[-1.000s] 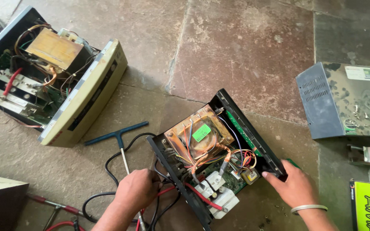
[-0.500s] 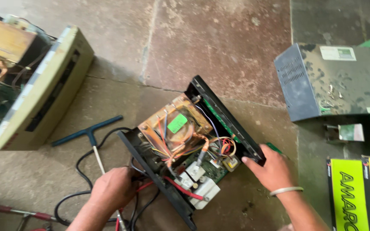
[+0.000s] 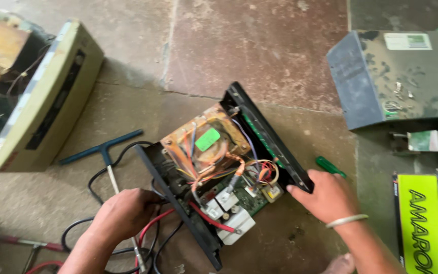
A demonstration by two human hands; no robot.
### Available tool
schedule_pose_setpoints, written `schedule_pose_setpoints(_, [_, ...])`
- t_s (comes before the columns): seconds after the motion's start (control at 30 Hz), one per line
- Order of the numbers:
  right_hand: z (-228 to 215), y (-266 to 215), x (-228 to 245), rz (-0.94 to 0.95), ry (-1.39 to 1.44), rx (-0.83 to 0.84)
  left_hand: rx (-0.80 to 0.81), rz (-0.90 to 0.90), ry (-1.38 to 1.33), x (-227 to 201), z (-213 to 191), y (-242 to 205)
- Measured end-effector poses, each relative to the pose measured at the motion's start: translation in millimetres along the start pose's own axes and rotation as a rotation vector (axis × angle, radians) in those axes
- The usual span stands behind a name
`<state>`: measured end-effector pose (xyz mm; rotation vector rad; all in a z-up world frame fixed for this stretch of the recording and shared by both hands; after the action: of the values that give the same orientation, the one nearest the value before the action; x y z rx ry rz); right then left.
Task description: The person sits on the floor and works on an open electronic device, likely a battery charger. They remove a circuit board, inspect the internal components including a transformer, and then reinsert the board into the casing.
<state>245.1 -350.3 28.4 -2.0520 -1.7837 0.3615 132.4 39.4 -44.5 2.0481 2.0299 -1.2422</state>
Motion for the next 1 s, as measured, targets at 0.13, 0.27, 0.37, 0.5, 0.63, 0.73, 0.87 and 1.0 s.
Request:
schedule_pose_setpoints(0.13, [9,-3,1,0.011,-0.128,0.067,0.074,-0.099,0.004,10,10,-4])
schedule_pose_setpoints(0.27, [13,-2,1,0.004,-0.113,0.040,0.053,-0.106,0.021,9,10,-10])
schedule_pose_setpoints(0.37, [18,2,-2,0.024,-0.141,0.030,0.018,-0.091,0.008,10,10,-12])
schedule_pose_setpoints(0.5, [22,8,-6,0.009,-0.152,0.013,-0.009,-0.073,0.027,17,15,-10])
schedule_pose_setpoints(0.63, [37,17,-20,0.037,-0.152,0.037,0.022,-0.154,0.024,28,20,-6])
schedule_pose_setpoints(0.73, [53,25,-19,-0.014,0.060,0.058,0.015,-0.181,0.018,29,14,-5])
schedule_pose_setpoints(0.87, [60,29,-18,-0.101,0.239,0.013,0.024,-0.221,-0.052,26,6,-13])
schedule_pose_setpoints(1.0, [59,28,-17,-0.149,0.279,0.000,-0.047,-0.290,-0.108,25,-16,-17])
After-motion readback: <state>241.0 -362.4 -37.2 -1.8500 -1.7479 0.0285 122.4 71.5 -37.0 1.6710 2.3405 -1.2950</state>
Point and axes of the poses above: each hand's wrist, its own y-axis towards the middle knuckle, its own z-axis out of the palm, x = y × z, the point moved 10 cm from there along y, towards the middle knuckle, and after that the axes turned 6 degrees about z, right-handed, at the moved point
